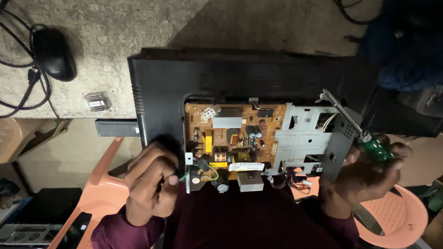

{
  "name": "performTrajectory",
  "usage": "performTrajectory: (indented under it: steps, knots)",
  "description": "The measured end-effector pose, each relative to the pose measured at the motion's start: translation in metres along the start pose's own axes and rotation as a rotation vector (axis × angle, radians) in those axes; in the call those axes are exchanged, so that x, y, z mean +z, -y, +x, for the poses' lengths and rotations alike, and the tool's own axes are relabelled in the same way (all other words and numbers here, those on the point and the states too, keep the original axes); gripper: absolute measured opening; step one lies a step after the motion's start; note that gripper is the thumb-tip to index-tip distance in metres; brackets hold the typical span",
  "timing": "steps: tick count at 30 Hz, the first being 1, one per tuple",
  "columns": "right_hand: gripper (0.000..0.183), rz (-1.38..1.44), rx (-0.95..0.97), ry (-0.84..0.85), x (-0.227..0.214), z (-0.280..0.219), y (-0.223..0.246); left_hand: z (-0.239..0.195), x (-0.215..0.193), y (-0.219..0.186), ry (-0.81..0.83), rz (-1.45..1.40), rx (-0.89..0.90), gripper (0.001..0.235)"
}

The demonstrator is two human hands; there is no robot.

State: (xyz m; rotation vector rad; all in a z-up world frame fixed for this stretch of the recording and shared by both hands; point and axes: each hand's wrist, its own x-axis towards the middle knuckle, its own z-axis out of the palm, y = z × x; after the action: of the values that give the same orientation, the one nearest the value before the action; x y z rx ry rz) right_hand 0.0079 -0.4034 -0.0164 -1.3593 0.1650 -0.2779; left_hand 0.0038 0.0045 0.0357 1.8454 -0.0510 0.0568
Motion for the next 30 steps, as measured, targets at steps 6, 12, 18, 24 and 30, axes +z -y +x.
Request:
performTrajectory:
  steps: [6, 12, 18, 24, 30]
  knots:
    - [0.028, -0.013, 0.010, 0.014, -0.004, 0.001, 0.000, -0.001, 0.002, 0.003, -0.012, -0.005, 0.022, 0.025]
    - [0.029, 0.104, 0.045, 0.000, 0.001, -0.003, -0.001, -0.002, 0.004, 0.005, -0.023, 0.003, 0.040, 0.026]
    - [0.028, 0.130, 0.078, -0.059, -0.002, -0.006, 0.001, 0.001, 0.002, 0.000, -0.006, 0.014, 0.020, 0.026]
    - [0.028, 0.139, 0.073, -0.031, -0.006, -0.007, 0.000, 0.001, 0.002, 0.000, -0.008, 0.014, 0.018, 0.027]
    - [0.024, 0.029, 0.037, -0.059, -0.021, -0.011, -0.004, -0.001, 0.002, 0.002, -0.011, 0.019, 0.033, 0.026]
